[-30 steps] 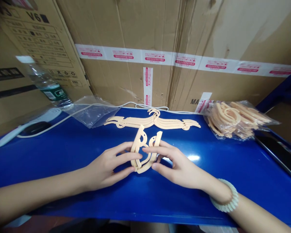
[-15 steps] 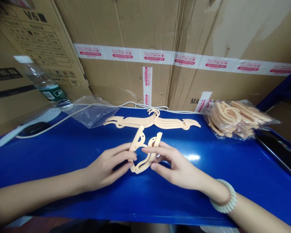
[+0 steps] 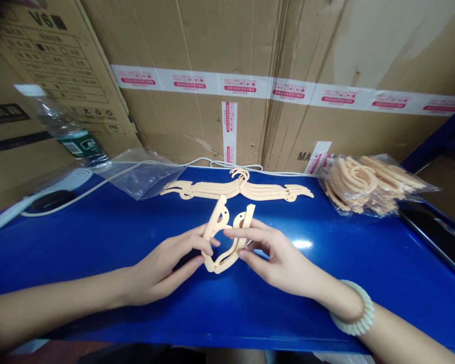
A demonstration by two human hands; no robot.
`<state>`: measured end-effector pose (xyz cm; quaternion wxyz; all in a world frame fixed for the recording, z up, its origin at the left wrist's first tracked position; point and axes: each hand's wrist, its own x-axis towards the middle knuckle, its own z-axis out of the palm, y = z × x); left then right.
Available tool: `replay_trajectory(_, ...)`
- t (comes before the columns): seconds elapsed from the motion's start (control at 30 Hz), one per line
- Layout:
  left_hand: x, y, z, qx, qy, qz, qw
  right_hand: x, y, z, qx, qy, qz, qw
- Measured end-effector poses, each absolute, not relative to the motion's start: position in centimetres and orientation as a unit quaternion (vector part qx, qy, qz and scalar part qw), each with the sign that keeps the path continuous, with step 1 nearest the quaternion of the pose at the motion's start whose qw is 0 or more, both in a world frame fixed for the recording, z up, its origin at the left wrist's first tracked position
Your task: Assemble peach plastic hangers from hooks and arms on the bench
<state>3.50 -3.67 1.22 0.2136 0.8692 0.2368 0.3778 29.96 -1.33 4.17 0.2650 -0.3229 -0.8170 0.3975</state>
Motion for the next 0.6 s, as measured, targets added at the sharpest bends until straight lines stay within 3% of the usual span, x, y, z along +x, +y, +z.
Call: replay_trajectory(0.6, 3.5, -3.64, 0.96, 0.912, 0.255, 0.314, -0.074, 29.57, -1.96, 4.49, -0.284, -0.843, 0.359, 0.281)
